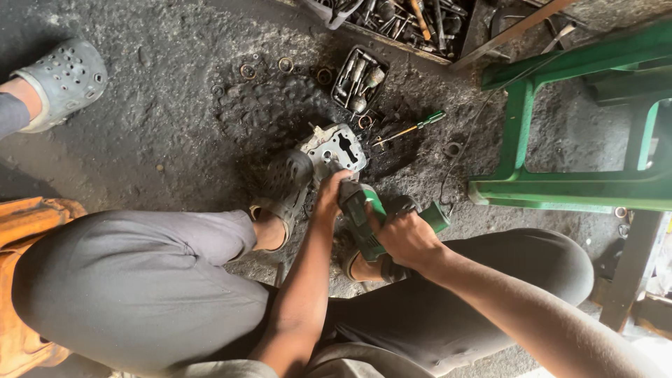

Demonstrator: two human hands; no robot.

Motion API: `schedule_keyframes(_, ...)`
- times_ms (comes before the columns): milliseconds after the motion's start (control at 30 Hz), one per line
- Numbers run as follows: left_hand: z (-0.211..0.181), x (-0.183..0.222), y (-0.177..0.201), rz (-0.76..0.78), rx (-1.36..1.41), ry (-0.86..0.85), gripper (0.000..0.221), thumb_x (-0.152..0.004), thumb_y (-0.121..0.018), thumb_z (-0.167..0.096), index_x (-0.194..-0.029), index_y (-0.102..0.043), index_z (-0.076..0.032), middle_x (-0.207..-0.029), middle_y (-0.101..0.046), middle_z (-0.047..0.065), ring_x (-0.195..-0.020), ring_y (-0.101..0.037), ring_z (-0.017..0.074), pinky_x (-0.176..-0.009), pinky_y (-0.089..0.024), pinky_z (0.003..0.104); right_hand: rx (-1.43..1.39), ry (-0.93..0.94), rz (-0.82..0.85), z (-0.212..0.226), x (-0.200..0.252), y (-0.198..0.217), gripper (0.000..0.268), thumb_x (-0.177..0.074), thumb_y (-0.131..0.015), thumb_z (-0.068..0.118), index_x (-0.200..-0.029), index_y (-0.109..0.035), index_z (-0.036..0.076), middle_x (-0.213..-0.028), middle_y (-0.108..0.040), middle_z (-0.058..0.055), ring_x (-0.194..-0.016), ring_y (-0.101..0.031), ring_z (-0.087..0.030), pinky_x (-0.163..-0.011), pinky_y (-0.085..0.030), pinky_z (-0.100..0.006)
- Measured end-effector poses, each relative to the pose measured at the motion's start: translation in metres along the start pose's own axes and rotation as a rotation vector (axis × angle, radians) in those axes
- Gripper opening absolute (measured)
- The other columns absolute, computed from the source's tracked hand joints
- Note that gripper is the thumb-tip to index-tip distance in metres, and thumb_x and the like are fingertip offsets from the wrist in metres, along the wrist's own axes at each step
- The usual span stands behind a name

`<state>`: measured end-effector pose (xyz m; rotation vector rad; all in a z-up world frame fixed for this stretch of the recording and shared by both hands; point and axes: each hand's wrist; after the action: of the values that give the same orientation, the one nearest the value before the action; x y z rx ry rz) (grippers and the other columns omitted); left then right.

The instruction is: The person cleans and works on an engine cylinder head using a drill with a wire brush attachment and a screwdriver.

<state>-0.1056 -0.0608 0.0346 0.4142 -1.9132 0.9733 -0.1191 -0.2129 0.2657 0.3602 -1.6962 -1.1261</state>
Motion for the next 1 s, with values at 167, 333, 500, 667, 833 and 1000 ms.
schedule_keyframes(167,0.011,-0.04,0.018,-0.002,-0.121,-0.155,0.045,-0.069,-0.079,-0.027,-0.102,-0.066,0.002,-0.078,-0.067,0.008,-0.062,-0.066,0.0221,-0.054,-0.056,0.037,-0.074,-0.019,-0.067,0.001,-0.001,0.002,0.093,-0.065,-0.075,0.012,-0.149,-0.04,-0.005,-0.086,-0.072,-0.019,-0.074,-0.072,-0.029,-0.068,-0.06,-0.04)
schedule_keyframes(333,0.019,-0.051,0.025,-0.061,-0.215,-0.178,0.043,-0.067,-0.081,-0.03,-0.095,-0.069,0.001,-0.076,-0.066,0.007,-0.06,-0.063,0.021,-0.052,-0.051,0.035,-0.071,0.002,-0.109,0.003,0.0,0.001,0.092,-0.067,-0.075,0.013,-0.15,-0.04,-0.007,-0.082,-0.071,-0.018,-0.07,-0.071,-0.029,-0.067,-0.059,-0.04)
schedule_keyframes(500,0.01,-0.044,0.025,-0.056,-0.25,-0.145,0.044,-0.068,-0.081,-0.033,-0.096,-0.069,-0.001,-0.075,-0.067,0.006,-0.06,-0.063,0.0211,-0.053,-0.052,0.036,-0.014,-0.003,-0.039,0.003,-0.003,0.002,0.093,-0.067,-0.074,0.014,-0.15,-0.039,-0.007,-0.077,-0.071,-0.015,-0.064,-0.07,-0.026,-0.064,-0.057,-0.037)
schedule_keyframes(667,0.006,-0.039,0.021,-0.066,-0.3,-0.082,0.05,-0.069,-0.079,-0.036,-0.104,-0.064,-0.003,-0.082,-0.067,0.009,-0.066,-0.065,0.0233,-0.059,-0.055,0.04,0.0,-0.005,-0.066,0.003,-0.004,-0.001,0.092,-0.067,-0.075,0.016,-0.15,-0.041,-0.006,-0.076,-0.071,-0.014,-0.062,-0.069,-0.025,-0.063,-0.057,-0.037)
schedule_keyframes(833,0.005,-0.041,0.023,-0.092,-0.364,-0.048,0.055,-0.071,-0.078,-0.041,-0.11,-0.063,-0.005,-0.088,-0.068,0.011,-0.074,-0.066,0.024,-0.066,-0.058,0.041,0.022,-0.018,-0.099,0.004,-0.006,-0.003,0.086,-0.074,-0.073,0.016,-0.151,-0.041,-0.004,-0.077,-0.071,-0.015,-0.06,-0.069,-0.023,-0.062,-0.057,-0.036)
schedule_keyframes(1000,0.007,-0.045,0.025,-0.051,-0.339,-0.112,0.053,-0.071,-0.079,-0.04,-0.106,-0.067,-0.001,-0.083,-0.067,0.01,-0.07,-0.064,0.0267,-0.062,-0.053,0.042,0.068,-0.018,-0.022,0.006,-0.007,0.001,0.088,-0.076,-0.075,0.022,-0.152,-0.037,-0.003,-0.074,-0.072,-0.013,-0.062,-0.07,-0.025,-0.067,-0.057,-0.039)
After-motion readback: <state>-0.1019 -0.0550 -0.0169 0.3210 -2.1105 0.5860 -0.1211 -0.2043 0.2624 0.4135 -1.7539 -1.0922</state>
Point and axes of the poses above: each hand's wrist, its own x-axis away from the middle knuckle, its own y-axis out of the back of the hand, z = x × y
